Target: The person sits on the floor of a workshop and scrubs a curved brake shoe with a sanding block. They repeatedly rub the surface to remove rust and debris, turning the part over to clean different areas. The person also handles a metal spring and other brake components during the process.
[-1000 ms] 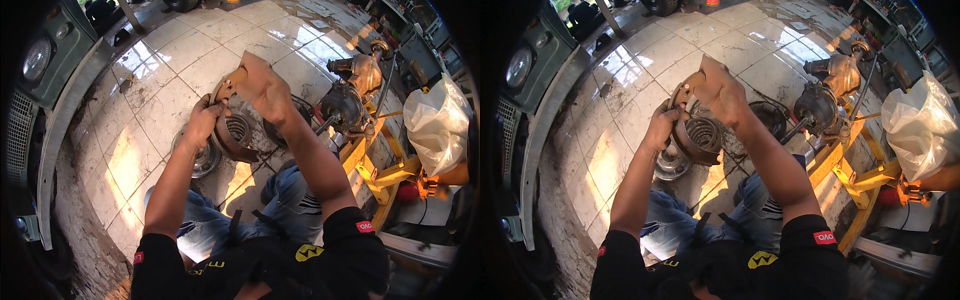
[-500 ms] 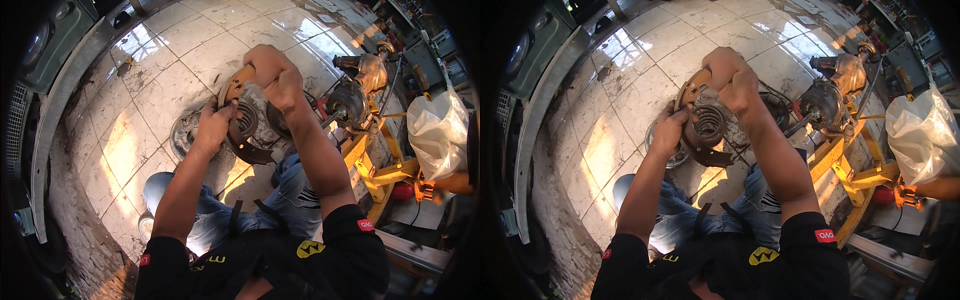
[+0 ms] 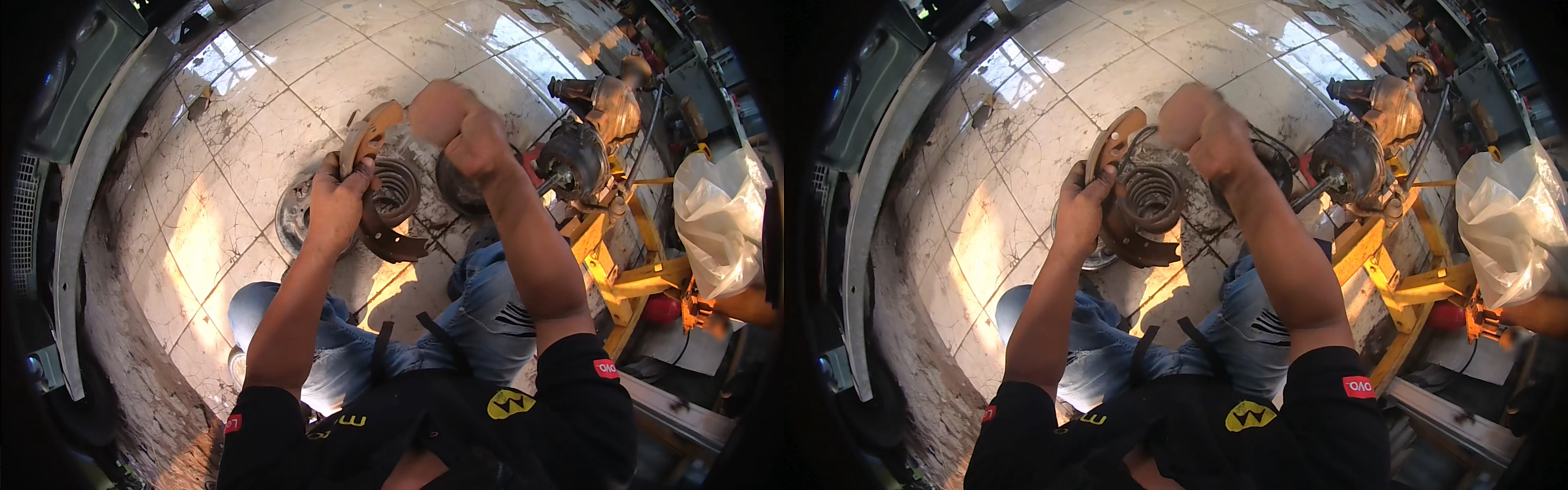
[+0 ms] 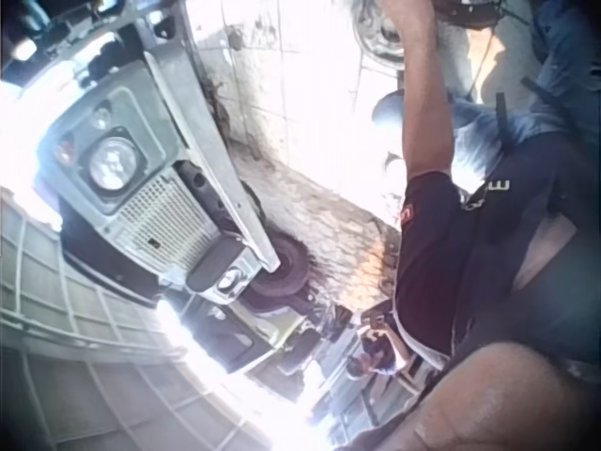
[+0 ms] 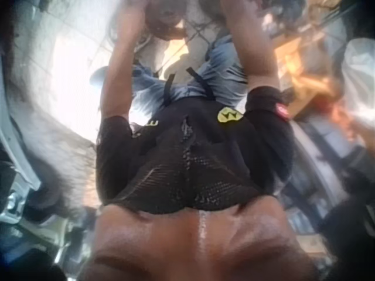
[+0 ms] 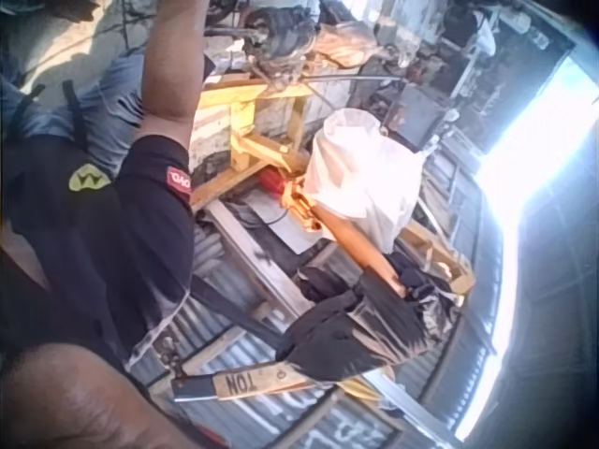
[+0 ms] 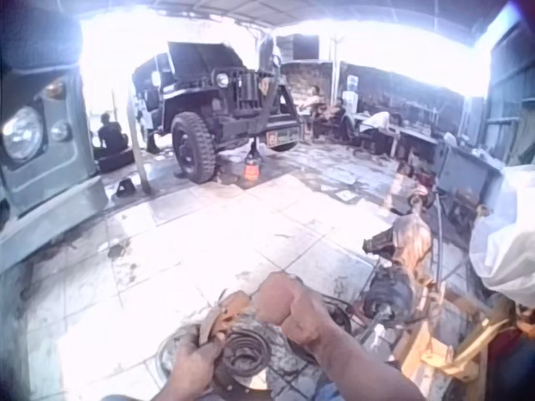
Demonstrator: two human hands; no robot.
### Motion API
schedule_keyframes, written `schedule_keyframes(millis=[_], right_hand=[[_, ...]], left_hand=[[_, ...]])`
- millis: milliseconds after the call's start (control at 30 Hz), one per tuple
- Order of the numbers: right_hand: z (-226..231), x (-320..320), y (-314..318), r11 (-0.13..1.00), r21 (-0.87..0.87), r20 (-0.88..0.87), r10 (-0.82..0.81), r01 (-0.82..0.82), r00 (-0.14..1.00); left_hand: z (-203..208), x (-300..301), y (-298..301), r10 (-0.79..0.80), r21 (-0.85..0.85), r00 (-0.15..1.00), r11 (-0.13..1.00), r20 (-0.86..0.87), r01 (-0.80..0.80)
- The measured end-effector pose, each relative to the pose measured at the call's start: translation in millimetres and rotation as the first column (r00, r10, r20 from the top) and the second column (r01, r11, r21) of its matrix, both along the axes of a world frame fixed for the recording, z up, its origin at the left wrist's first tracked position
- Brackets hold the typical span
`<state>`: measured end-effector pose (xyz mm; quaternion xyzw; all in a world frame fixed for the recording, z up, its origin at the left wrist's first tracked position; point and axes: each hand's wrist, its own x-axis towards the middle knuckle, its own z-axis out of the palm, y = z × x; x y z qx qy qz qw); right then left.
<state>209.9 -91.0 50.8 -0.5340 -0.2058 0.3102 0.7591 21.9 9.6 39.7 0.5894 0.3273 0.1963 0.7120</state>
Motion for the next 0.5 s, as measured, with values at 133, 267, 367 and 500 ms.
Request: schedule_keyframes(millis=[133, 267, 367, 500], right_hand=[[2.1, -5.9, -10.5, 0.969, -0.229, 0.63, 0.22, -0.093, 0.744], [18.7, -1.1, -9.1, 0.999, -0.046, -0.089, -0.006, 0.002, 0.996], [20.9, -25.1, 6.2, 0.989, -0.149, -0.414, -0.041, -0.024, 0.91], [1.3, -11.7, 9.3, 0.998, -0.048, -0.304, 0.014, -0.03, 0.953]], left_hand=[[-0.5, 1.1, -2.3, -0.026, 0.102, 0.999, 0.994, -0.046, 0.03], [-3.6, 0.2, 10.2, -0.046, 0.086, 0.995, 0.995, -0.093, 0.054], [-5.9, -2.2, 10.6, 0.022, -0.118, 0.999, 0.993, -0.037, -0.026], [1.1, 0.1, 5.0, -0.014, 0.042, 0.993, 0.999, -0.119, 0.019]])
